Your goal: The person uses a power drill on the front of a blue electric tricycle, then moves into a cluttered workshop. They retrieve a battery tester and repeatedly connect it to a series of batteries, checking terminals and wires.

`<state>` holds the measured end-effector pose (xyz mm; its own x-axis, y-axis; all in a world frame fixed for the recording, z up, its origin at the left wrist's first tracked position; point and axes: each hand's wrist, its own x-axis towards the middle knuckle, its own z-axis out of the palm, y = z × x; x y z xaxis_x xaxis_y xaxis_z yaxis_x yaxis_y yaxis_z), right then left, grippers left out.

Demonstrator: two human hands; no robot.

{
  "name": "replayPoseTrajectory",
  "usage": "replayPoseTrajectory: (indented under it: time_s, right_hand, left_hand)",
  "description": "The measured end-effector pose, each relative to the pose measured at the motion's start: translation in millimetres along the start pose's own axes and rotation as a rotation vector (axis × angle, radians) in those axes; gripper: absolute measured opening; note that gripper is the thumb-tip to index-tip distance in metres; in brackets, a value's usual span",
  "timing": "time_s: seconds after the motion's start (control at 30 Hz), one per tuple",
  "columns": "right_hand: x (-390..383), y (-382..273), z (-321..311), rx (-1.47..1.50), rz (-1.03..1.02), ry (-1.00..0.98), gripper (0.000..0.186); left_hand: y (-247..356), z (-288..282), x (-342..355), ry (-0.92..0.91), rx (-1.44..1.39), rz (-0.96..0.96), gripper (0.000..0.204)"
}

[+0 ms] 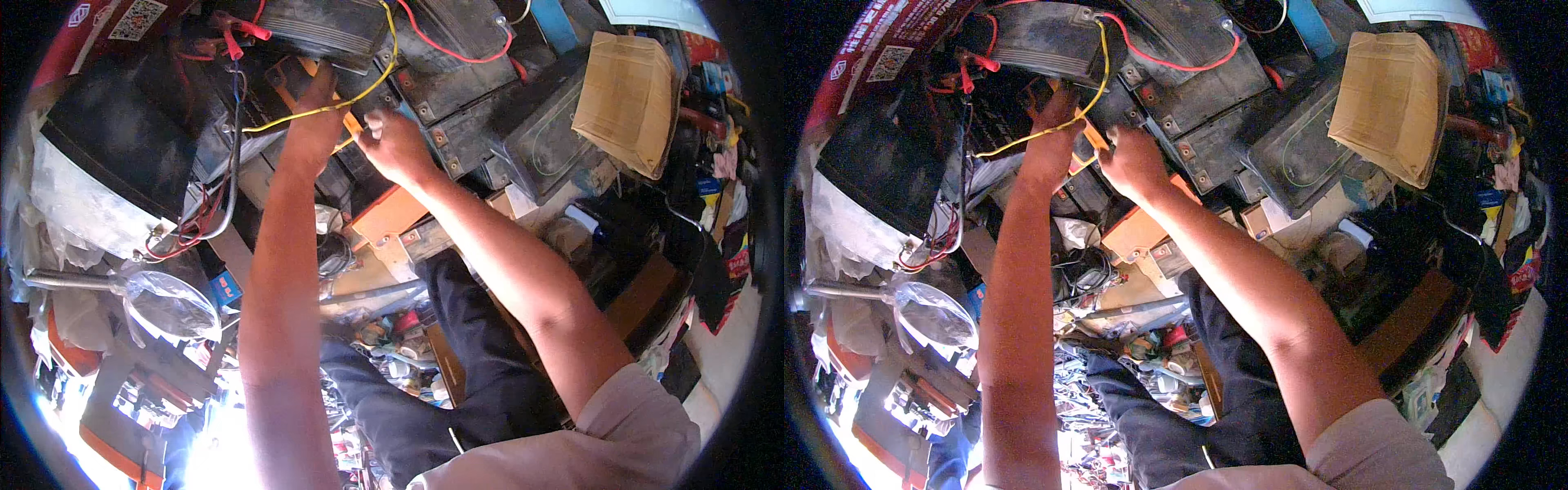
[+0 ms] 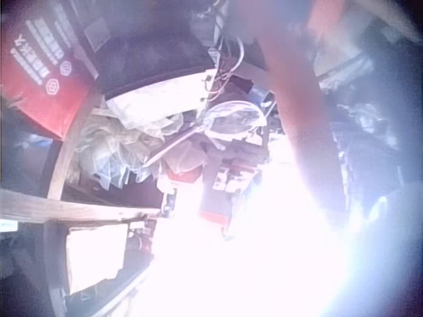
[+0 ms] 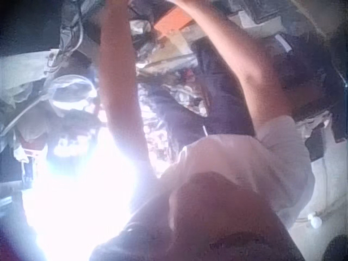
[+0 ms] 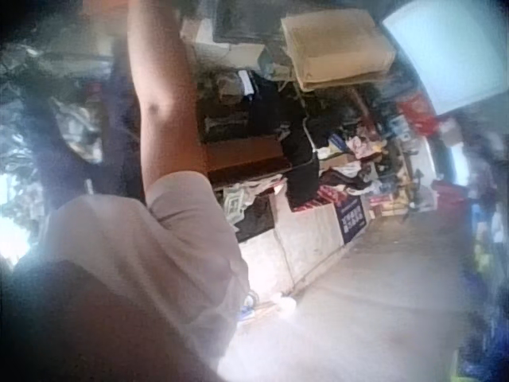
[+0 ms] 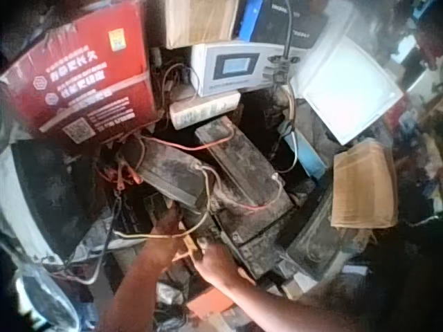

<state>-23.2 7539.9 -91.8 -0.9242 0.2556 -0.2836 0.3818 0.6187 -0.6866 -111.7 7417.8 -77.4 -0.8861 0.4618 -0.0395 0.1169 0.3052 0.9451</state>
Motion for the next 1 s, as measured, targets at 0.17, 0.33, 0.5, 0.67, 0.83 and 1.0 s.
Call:
replayPoseTrajectory:
  time_s: [0.17,0.33,0.5,0.67,0.83,1.0]
  right_hand:
    - [-4,15,37,0.289,0.225,0.129,0.033]
    - [-17,9,53,0.354,0.211,0.16,0.029]
    - [-28,9,65,0.758,0.501,0.144,0.036]
    - [-10,34,104,1.527,1.241,0.245,0.031]
    - [13,55,169,1.85,1.34,0.39,0.016]
    - [25,60,186,1.733,1.004,0.309,0.031]
  left_hand:
    - [0,0,-49,-0.062,0.543,-0.275,0.058]
    - [-29,6,-71,-0.037,1.002,0.053,0.073]
    - [-43,8,-56,-0.074,1.158,0.084,0.08]
    - [-20,3,-27,-0.212,1.249,0.12,0.084]
    - [-5,1,1,-0.492,1.196,-0.064,0.096]
    - [-3,0,-2,-0.504,1.306,0.054,0.099]
